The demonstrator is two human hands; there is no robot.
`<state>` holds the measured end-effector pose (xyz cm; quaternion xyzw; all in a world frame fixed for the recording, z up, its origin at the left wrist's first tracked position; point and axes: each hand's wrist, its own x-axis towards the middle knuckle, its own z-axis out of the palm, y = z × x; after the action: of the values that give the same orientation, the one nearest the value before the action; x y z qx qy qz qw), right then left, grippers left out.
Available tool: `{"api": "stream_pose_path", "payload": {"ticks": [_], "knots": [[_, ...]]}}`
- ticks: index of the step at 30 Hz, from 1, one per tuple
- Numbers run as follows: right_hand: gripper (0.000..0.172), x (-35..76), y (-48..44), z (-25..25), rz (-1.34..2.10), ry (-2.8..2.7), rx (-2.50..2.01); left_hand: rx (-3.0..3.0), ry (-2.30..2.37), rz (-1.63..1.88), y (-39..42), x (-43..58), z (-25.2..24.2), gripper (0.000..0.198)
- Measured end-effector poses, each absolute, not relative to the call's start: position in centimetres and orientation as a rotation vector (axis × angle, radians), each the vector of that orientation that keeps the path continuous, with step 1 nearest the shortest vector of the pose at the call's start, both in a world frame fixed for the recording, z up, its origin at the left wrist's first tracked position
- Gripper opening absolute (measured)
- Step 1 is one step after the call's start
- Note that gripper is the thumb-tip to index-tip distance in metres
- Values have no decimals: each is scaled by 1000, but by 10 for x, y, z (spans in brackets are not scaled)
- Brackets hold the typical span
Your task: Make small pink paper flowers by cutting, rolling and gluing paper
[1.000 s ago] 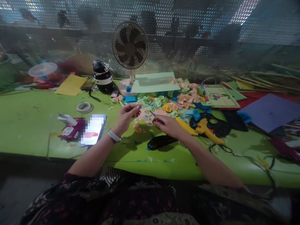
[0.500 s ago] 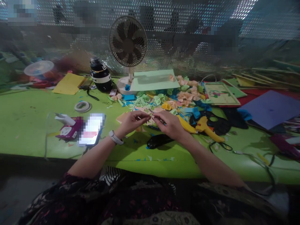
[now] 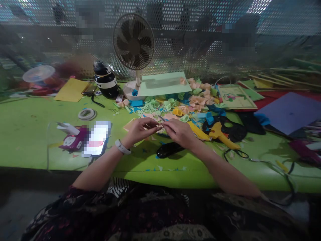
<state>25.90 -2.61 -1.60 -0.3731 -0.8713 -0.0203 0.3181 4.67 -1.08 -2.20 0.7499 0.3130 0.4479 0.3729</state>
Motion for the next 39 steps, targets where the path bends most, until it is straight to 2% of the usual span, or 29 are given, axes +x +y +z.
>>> {"api": "stream_pose_path", "payload": {"ticks": [6, 11, 14, 20, 27, 33, 39], "knots": [[28, 260, -26, -12, 126, -2269, -1093, 1810, 935, 1213, -3, 36, -14, 25], [26, 263, -21, -13, 346, -2457, -1154, 2074, 1065, 670, 9, 9, -3, 29], [23, 264, -16, -17, 486, -2586, -1167, 2134, 1170, 547, 12, -1, 1, 28], [23, 267, -10, -15, 644, -2617, -1158, 2134, 1287, 511, 11, -3, 2, 17], [19, 268, -9, -14, 836, -2584, -1183, 2163, 1219, 462, 18, -6, -5, 18], [19, 270, -10, -14, 803, -2575, -1230, 2135, 1247, 393, 22, -4, -14, 13], [24, 267, -13, -11, 652, -2463, -1216, 2164, 1093, 606, 19, -3, -7, 10]]}}
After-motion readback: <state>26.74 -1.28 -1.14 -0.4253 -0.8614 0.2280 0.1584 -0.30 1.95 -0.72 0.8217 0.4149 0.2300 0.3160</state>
